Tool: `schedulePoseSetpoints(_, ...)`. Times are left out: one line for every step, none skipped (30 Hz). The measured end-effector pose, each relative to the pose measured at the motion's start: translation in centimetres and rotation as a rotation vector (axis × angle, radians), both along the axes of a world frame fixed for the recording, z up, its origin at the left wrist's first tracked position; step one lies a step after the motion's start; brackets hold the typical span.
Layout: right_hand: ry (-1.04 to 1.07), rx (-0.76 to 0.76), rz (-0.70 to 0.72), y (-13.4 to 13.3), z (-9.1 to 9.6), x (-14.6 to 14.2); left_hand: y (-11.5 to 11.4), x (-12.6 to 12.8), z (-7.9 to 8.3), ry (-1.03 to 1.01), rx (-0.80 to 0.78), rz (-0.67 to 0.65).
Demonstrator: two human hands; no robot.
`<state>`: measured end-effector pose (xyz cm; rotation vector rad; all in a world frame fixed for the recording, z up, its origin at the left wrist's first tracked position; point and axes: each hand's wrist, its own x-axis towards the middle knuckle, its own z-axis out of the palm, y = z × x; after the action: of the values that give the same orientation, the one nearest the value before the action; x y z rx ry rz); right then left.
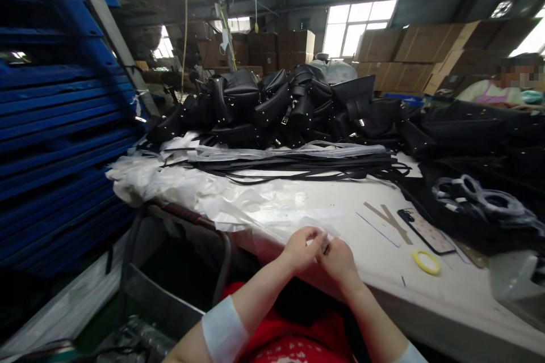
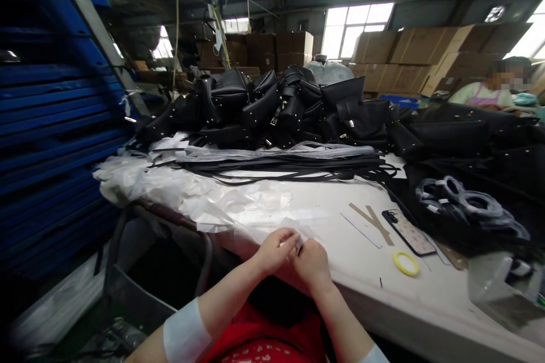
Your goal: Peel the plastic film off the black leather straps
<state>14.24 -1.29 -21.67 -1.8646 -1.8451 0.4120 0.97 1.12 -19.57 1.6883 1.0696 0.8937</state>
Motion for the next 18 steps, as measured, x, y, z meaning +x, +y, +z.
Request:
schedulePoseSetpoints(0.064, -0.002, 0.024, -0.1, 0.2, 0.1, -0.3, 0.1, 0.3, 0.062, 0.047, -0.01)
schedulePoseSetpoints(0.161, -0.005, 0.04, -0.2, 0.4, 0.2, -0.6, 0.1, 0.7, 0.103, 0.081, -0.019)
schedulePoseSetpoints(0.287, -0.007, 0.033, -0.4, 0.6, 0.4, -0.9, 0.0, 1.0, 0.124, 0.113, -0.024)
schedulePoseSetpoints(0.437, -0.009, -0.002, -0.5, 0.8, 0.5, -1.1, -0.1, 1.2, 0.128, 0.147, -0.031)
schedulePoseSetpoints(0.603, -0.011, -0.066, -0.7, 0.9, 0.6, -1.4, -0.3, 1.4, 0.125, 0.186, -0.042)
schedulePoseSetpoints(0.775, -0.018, -0.147, -0.9, 1.1, 0.8, -1.6, -0.4, 1.6, 0.126, 0.231, -0.054)
schedulePoseSetpoints(0.938, -0.031, -0.228, -1.0, 1.2, 1.0, -1.7, -0.6, 1.6, 0.141, 0.282, -0.062)
schedulePoseSetpoints(1.084, -0.048, -0.293, -1.2, 1.3, 1.1, -1.8, -0.6, 1.6, 0.168, 0.338, -0.066)
schedulePoseSetpoints(1.205, -0.07, -0.332, -1.4, 1.4, 1.3, -1.8, -0.6, 1.6, 0.207, 0.395, -0.074)
schedulePoseSetpoints(1.302, -0.096, -0.347, -1.5, 1.6, 1.4, -1.8, -0.5, 1.5, 0.251, 0.45, -0.087)
schedulePoseSetpoints(1.375, -0.119, -0.346, -1.6, 1.7, 1.6, -1.7, -0.3, 1.4, 0.298, 0.499, -0.103)
schedulePoseSetpoints(1.428, -0.135, -0.331, -1.6, 1.8, 1.8, -1.5, 0.1, 1.4, 0.347, 0.541, -0.12)
schedulePoseSetpoints(1.466, -0.142, -0.314, -1.7, 2.0, 2.0, -1.3, 0.5, 1.3, 0.394, 0.573, -0.139)
schedulePoseSetpoints(1.489, -0.141, -0.298, -1.8, 2.3, 2.2, -1.0, 1.1, 1.3, 0.437, 0.599, -0.159)
schedulePoseSetpoints(1.499, -0.134, -0.283, -2.0, 2.6, 2.5, -0.8, 1.7, 1.3, 0.475, 0.62, -0.183)
schedulePoseSetpoints(1.5, -0.123, -0.262, -2.2, 2.9, 2.8, -0.5, 2.3, 1.3, 0.502, 0.636, -0.204)
schedulePoseSetpoints(1.498, -0.107, -0.229, -2.6, 3.3, 3.3, -0.3, 2.8, 1.4, 0.517, 0.65, -0.218)
schedulePoseSetpoints(1.495, -0.079, -0.184, -3.0, 3.6, 3.8, -0.1, 3.3, 1.6, 0.517, 0.661, -0.219)
